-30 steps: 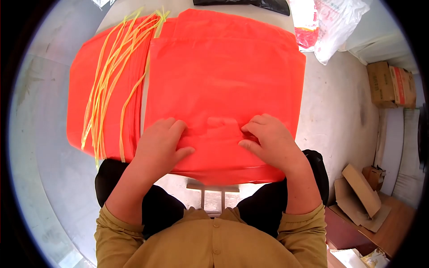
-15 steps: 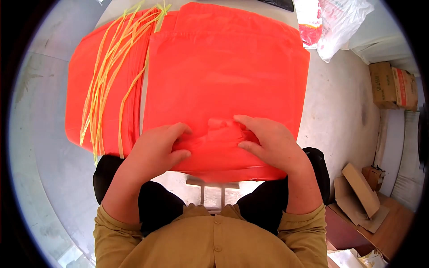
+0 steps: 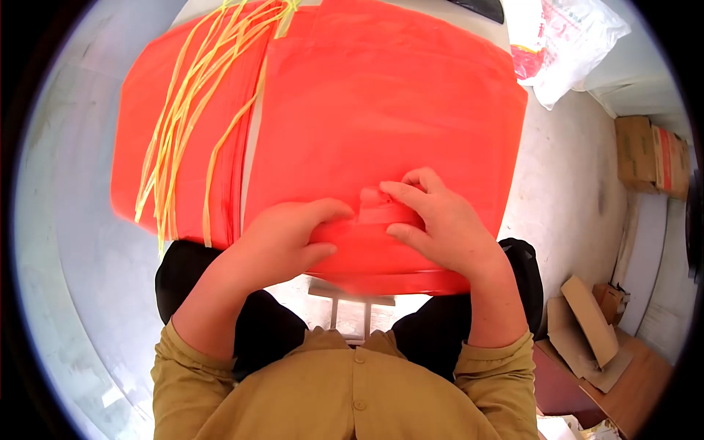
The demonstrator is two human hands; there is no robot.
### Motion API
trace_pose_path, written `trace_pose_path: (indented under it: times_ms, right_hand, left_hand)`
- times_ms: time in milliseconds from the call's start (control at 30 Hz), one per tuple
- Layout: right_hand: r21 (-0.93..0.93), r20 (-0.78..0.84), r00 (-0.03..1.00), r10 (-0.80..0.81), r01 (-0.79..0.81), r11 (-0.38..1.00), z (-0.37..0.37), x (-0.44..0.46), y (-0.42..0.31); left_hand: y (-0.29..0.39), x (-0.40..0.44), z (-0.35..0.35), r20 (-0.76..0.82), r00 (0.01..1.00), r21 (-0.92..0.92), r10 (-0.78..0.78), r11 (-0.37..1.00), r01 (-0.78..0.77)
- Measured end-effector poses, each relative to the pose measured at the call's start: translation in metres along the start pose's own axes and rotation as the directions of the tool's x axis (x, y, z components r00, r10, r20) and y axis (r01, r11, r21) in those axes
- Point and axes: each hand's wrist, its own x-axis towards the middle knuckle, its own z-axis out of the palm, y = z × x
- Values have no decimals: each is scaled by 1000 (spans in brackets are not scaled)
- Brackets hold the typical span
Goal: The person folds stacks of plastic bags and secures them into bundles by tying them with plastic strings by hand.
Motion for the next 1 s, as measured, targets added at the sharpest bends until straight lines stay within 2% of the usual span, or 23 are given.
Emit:
trace_pose_path:
  times_ms: [200,400,600,700,800,900,1000]
  right_hand:
    - [70,-60,997,-43,47,996,4,2,1]
    - [135,59,998,-16,8,991,-2,2,3]
    - [108,76,990,-118,110,988,5,4,10]
    - [76,219,976,-20,3,997,1,6,7]
    - [122,37,994,-101,95,988,9,4,6]
    - [76,116,991,-71,63,995,8,7,7]
    - [19,82,996,-33,31,999,10,7,3]
  left_hand:
    - [-3,2,2,3,1000,-23,-4,1000,4]
    - [-5,2,3,14,999,-20,37,999,-37]
    - [-7,4,5,19,999,-44,42,998,-41]
    - [-8,3,7,3,999,-76,51,996,-51]
    - [-9,4,8,-5,999,-35,37,999,-37]
    - [-7,4,8,-16,1000,-68,-6,998,5]
    - [-8,6,9,-28,999,-62,-31,998,29]
